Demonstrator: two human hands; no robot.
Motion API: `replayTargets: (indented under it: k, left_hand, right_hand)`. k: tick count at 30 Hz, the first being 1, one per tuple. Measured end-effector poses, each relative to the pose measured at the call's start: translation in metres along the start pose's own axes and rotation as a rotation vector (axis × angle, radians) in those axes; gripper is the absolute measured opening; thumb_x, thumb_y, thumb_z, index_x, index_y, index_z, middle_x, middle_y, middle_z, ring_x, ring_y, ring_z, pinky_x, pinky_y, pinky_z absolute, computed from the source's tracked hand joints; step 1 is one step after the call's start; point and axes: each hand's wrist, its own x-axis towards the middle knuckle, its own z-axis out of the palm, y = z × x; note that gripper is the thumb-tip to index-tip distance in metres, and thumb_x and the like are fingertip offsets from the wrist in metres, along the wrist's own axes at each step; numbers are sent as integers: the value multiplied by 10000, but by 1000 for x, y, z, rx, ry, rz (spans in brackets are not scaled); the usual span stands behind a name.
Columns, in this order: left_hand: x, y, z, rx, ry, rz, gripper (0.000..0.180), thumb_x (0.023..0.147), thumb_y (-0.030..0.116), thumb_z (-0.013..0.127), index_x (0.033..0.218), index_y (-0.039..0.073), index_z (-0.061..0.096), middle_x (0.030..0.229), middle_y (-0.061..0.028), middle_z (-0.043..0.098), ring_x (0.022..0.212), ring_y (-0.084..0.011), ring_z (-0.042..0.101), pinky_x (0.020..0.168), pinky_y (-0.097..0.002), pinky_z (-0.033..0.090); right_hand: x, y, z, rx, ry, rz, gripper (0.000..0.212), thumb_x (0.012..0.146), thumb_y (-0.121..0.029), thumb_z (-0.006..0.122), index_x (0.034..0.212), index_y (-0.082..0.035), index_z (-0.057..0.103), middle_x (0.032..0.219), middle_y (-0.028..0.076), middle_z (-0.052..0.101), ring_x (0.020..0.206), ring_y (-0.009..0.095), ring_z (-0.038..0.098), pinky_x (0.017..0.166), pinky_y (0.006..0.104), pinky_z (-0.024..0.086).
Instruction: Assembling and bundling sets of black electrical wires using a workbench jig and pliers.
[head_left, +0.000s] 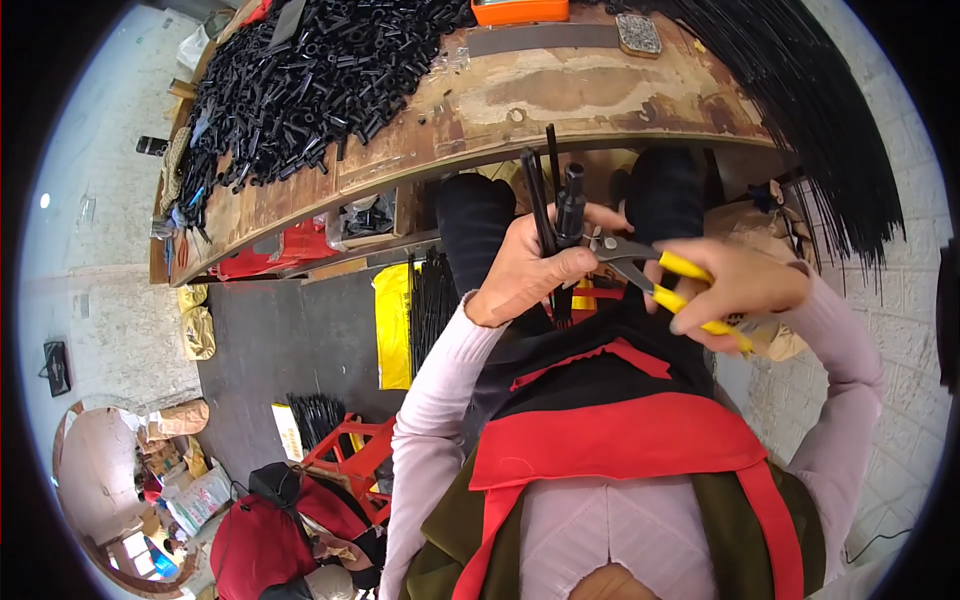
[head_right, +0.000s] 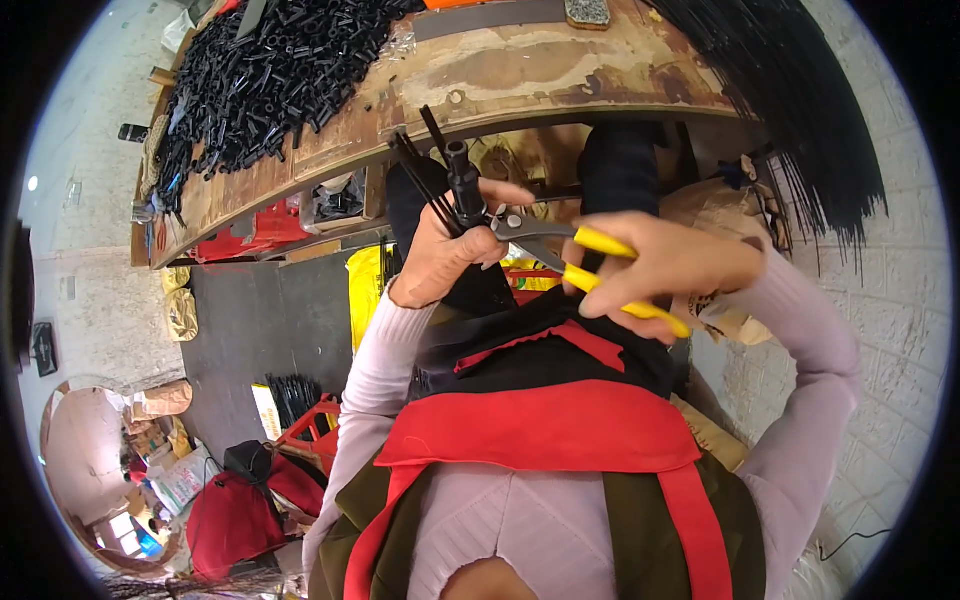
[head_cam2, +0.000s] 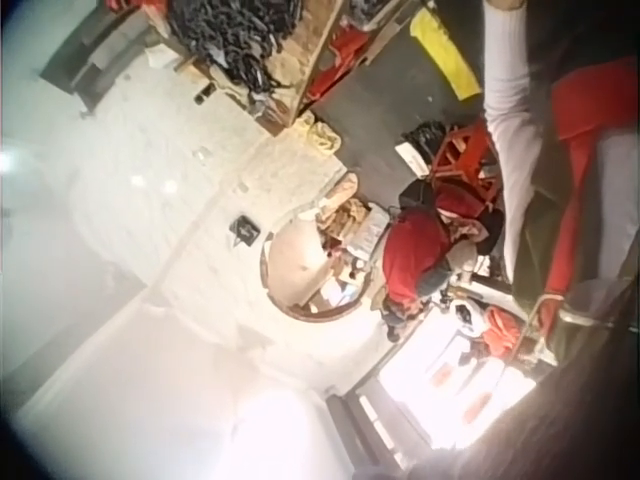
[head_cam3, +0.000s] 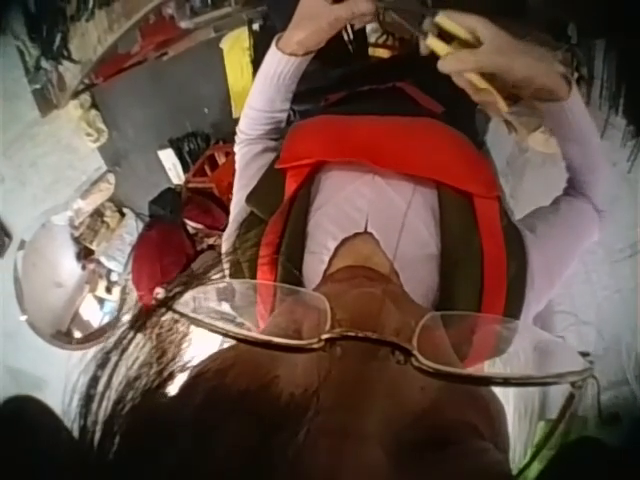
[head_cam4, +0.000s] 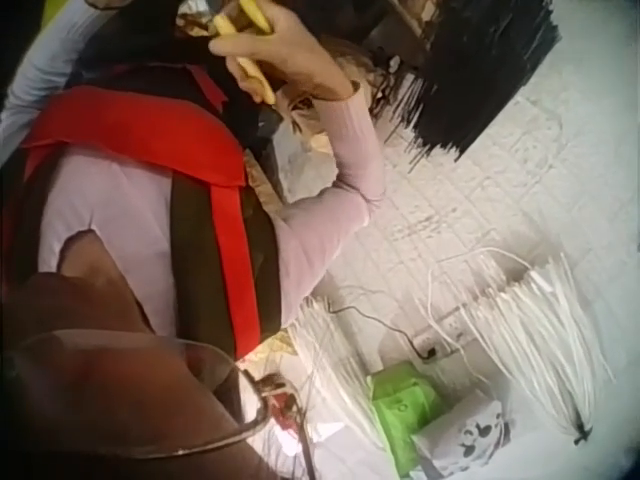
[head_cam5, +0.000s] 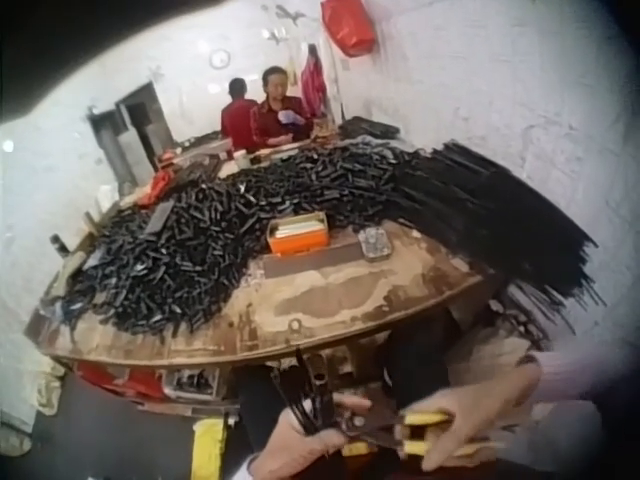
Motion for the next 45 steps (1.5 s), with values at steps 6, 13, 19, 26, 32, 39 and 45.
replayTargets:
  k: [6, 13, 19, 26, 32, 39, 45]
  left_hand:
    - [-5, -1, -3, -55, 72, -68, 358, 898, 211, 725, 1173, 19, 599, 840, 35, 583, 698, -32, 489, 611, -192, 392]
    - [-12, -9, -9, -1, -20, 26, 316, 891, 204, 735, 1103, 18, 592, 939, 11, 604, 810, -67, 536, 713, -221, 442]
    - [-14, -8, -6, -42, 14, -7, 320, 879, 235, 750, 1038, 20, 573, 896, 3, 590, 757, -61, 526, 663, -217, 434]
    - [-14, -9, 1, 37, 65, 1, 429, 839, 296, 778, 979, 17, 482, 740, -63, 542, 608, -120, 500, 554, -251, 390]
    - [-15, -8, -1, -21, -31, 16, 318, 860, 235, 771, 961, 35, 546, 817, 29, 508, 706, -68, 459, 621, -215, 381]
    - [-15, 14, 11, -38, 7, -84, 271, 814, 110, 792, 955, 16, 581, 798, -7, 577, 722, -67, 513, 610, -248, 420]
    - [-51, 0, 18, 272, 29, -35, 395, 724, 91, 838, 900, 48, 487, 860, -88, 617, 798, -155, 572, 731, -304, 444]
  right_hand:
    - [11, 29, 4, -761, 607, -545, 364, 836, -140, 652, 1151, -24, 513, 912, 104, 615, 815, 222, 645, 664, 356, 480]
    - [27, 31, 11, -239, 216, -128, 219, 960, -224, 599, 939, -6, 594, 683, 25, 615, 544, 94, 556, 514, 262, 429]
    - [33, 36, 5, -325, 259, -230, 273, 1004, -236, 538, 1031, 24, 615, 803, 79, 679, 651, 126, 639, 608, 266, 507]
    - [23, 30, 7, -53, 111, -145, 346, 1021, -282, 514, 1028, 53, 604, 938, 131, 698, 752, 194, 699, 685, 289, 541]
    - [13, 16, 5, -29, 9, 5, 376, 1025, -311, 492, 976, 50, 586, 925, 156, 699, 792, 223, 715, 691, 292, 551]
    - [20, 15, -1, -17, -96, 80, 413, 1034, -340, 459, 935, 33, 606, 768, 101, 648, 626, 151, 630, 599, 268, 511]
    - [2, -11, -2, -226, -190, 229, 421, 1014, -386, 497, 886, -8, 634, 636, 7, 579, 533, 95, 539, 503, 260, 431]
